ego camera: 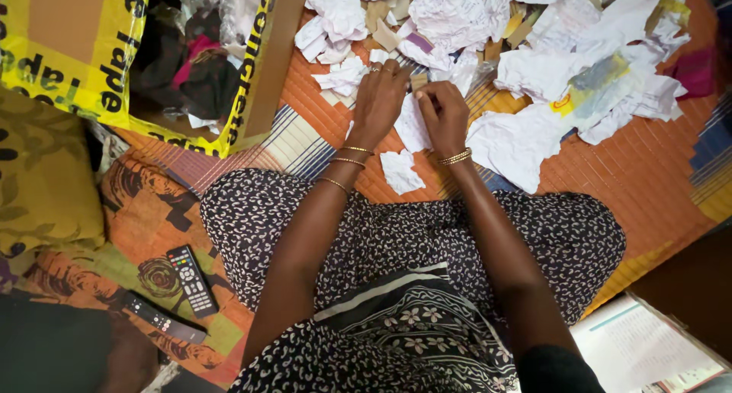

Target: The person sits on a mat and sorts through a pile of crumpled paper and cardboard scraps. They pick up individual pieces, unfold or flatten them, and place them into a cardboard box labeled 'Concrete Tape'.

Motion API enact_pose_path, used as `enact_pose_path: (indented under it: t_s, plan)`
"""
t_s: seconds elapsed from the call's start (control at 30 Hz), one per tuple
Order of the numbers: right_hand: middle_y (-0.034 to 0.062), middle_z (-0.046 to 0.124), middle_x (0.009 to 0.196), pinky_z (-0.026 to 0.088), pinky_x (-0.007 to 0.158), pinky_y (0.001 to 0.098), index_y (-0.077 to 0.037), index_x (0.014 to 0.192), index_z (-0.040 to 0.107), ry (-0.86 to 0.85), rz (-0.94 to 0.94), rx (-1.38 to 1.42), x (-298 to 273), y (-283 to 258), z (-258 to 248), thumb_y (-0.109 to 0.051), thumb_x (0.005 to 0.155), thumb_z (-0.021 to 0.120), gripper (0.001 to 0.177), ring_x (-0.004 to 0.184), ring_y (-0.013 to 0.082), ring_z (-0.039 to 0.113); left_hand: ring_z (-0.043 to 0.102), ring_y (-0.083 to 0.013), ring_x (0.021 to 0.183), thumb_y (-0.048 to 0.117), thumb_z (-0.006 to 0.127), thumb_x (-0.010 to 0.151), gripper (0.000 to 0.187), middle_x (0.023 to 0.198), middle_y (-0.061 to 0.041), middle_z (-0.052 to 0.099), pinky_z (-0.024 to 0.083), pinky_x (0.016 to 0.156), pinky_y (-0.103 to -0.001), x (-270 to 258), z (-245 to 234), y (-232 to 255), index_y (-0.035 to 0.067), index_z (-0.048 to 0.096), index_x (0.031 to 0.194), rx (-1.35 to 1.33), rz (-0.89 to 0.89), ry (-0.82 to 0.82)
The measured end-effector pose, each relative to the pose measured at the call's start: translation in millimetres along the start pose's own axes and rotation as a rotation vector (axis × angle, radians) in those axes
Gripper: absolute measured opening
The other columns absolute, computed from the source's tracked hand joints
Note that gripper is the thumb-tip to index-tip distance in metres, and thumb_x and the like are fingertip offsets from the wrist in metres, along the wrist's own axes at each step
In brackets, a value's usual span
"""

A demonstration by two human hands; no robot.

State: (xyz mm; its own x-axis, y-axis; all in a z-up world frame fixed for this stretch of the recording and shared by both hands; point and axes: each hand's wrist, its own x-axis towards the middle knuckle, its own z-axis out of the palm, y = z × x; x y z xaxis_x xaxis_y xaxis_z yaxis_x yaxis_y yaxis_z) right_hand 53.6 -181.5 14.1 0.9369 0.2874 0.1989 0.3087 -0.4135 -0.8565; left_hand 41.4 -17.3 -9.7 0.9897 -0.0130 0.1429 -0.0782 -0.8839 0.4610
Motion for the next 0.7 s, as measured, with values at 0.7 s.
enact_pose_path:
  t_s: [0.7]
  plan:
    - [0.0013, 0.071, 0.097, 0.049, 0.071, 0.0215, -0.002, 0.113, 0.073, 0.068, 0.361, 0.506, 1.5, 13.0, -1.5, -0.009, 0.106, 0.064, 0.013, 0.079, 0.0058, 0.060, 0.063, -0.0135, 0.072, 0.007, 0.072, 0.094, 0.008, 0.088, -0.005, 0.067, 0.051, 0.066, -0.028, -1.6, -11.4, 39.2, 0.006, 0.069, 0.101, -0.756, -0.255, 0.222]
